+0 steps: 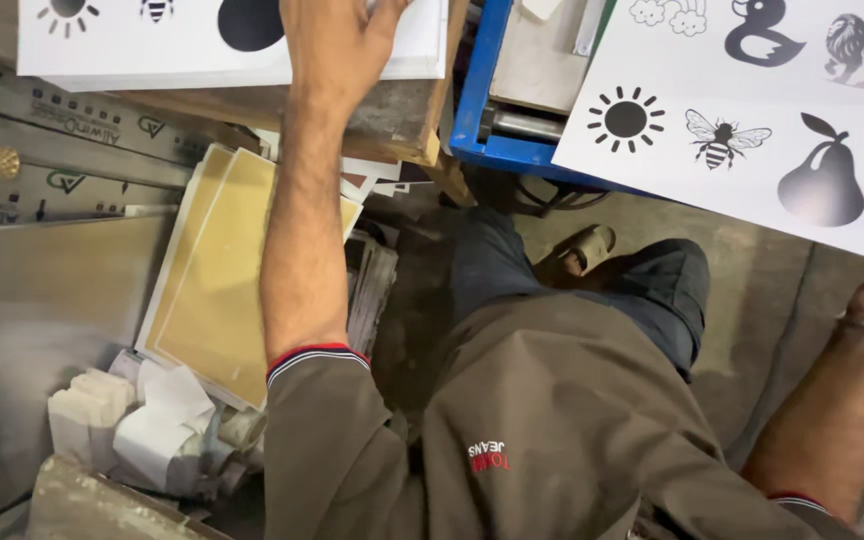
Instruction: The person lifts and moves printed sheets containing various black-and-white icons from a stack by hand.
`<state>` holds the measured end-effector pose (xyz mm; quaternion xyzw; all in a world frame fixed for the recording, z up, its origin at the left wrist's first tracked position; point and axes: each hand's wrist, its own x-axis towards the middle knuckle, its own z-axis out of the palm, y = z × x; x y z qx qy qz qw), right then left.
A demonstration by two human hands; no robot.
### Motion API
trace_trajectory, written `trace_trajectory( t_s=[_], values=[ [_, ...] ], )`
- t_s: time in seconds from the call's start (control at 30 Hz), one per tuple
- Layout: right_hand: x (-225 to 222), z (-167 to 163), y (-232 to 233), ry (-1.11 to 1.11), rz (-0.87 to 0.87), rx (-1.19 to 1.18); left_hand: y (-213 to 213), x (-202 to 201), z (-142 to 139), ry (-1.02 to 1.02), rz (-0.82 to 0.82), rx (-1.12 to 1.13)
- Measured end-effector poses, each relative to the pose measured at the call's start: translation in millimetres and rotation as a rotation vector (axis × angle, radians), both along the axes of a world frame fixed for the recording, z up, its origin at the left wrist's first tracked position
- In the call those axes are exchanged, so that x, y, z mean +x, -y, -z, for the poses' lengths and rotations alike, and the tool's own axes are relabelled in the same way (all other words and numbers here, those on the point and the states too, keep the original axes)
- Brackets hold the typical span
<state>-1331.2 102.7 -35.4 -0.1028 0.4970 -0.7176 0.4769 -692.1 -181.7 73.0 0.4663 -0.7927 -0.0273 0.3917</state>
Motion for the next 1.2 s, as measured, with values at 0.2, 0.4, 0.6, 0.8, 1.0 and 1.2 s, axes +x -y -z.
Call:
trace_trajectory(
  t_s=[0.2, 0.4, 0.6, 0.8, 1.0, 1.2],
  values=[
    [3, 2, -18, 0.001, 0.041, 0.033, -47, -12, -32, 0.201, 0.039, -0.011],
    [-10, 6, -48, -0.053, 0.126, 0.059, -42, 7, -73, 0.050, 0.262, 0.009],
    [31, -19, -83, -0.259, 0.201, 0.038, -58, 10, -43, -0.135, -0.313, -0.015],
    [65, -59, -48, -0.211, 0.307, -0.017, -74, -37, 4, 0.234, -0.205, -0.076],
    [9, -21, 22, -0.246, 0.288, -0.079, -87, -42, -16, 0.209, -0.174, 0.026],
    [22, -2, 74, -0.161, 0.319, -0.023, -90, -43, -28, 0.314, -0.129, -0.056]
  ],
)
